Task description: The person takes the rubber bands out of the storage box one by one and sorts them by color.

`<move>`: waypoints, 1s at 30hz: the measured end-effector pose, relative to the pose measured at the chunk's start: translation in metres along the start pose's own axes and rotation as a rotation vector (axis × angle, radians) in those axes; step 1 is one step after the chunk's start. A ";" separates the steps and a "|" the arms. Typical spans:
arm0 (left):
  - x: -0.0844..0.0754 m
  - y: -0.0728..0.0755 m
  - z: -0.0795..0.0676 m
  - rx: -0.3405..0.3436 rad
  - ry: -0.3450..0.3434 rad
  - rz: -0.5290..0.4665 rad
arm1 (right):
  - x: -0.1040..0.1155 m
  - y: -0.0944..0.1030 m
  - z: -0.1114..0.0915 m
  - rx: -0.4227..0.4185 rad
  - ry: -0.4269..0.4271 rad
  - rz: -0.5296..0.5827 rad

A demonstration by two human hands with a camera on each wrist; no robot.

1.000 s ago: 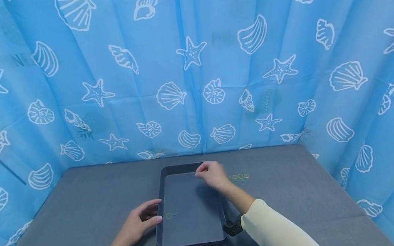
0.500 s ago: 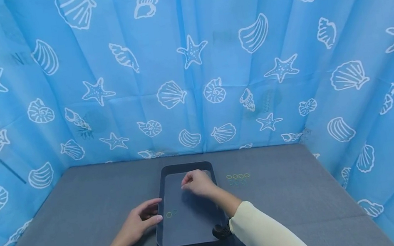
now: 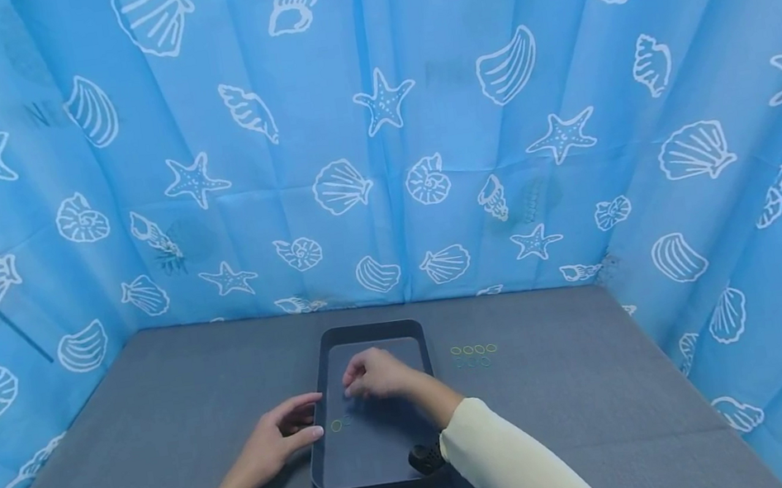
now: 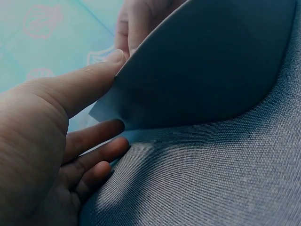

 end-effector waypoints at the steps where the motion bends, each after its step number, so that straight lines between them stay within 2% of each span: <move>1: -0.001 0.000 0.000 0.003 -0.002 -0.003 | 0.000 -0.002 0.001 0.014 0.002 0.006; 8: -0.029 0.009 -0.011 0.019 -0.012 -0.023 | -0.002 -0.010 0.003 0.091 0.024 0.011; 11: -0.035 0.011 -0.013 0.021 -0.016 -0.025 | -0.003 -0.012 0.003 0.119 0.036 -0.021; 13: -0.032 0.009 -0.011 0.021 -0.013 -0.029 | -0.003 -0.013 0.003 0.137 0.046 -0.042; 19: -0.005 0.003 0.000 0.010 -0.017 -0.009 | -0.003 -0.018 0.005 0.194 0.069 -0.068; 21: -0.006 0.004 0.000 0.014 -0.010 -0.013 | -0.004 -0.021 0.006 0.219 0.079 -0.075; 24: -0.018 0.007 -0.006 0.018 0.005 -0.014 | -0.004 -0.025 0.006 0.249 0.076 -0.087; 26: -0.018 0.007 -0.007 0.020 0.016 -0.011 | -0.004 -0.026 0.006 0.255 0.073 -0.099; 27: -0.017 0.006 -0.006 0.017 0.017 -0.004 | -0.004 -0.026 0.006 0.256 0.069 -0.107; 30: -0.001 0.002 0.000 0.012 0.021 -0.004 | -0.004 -0.027 0.007 0.255 0.072 -0.129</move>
Point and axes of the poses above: each hand's wrist, its own z-axis towards the middle knuckle, its own y-axis out of the back of the hand, x = y × z, the point moved 5 cm from there along z, towards the middle knuckle, and after that the axes turned 12 degrees about -x, right-handed, at the moved point
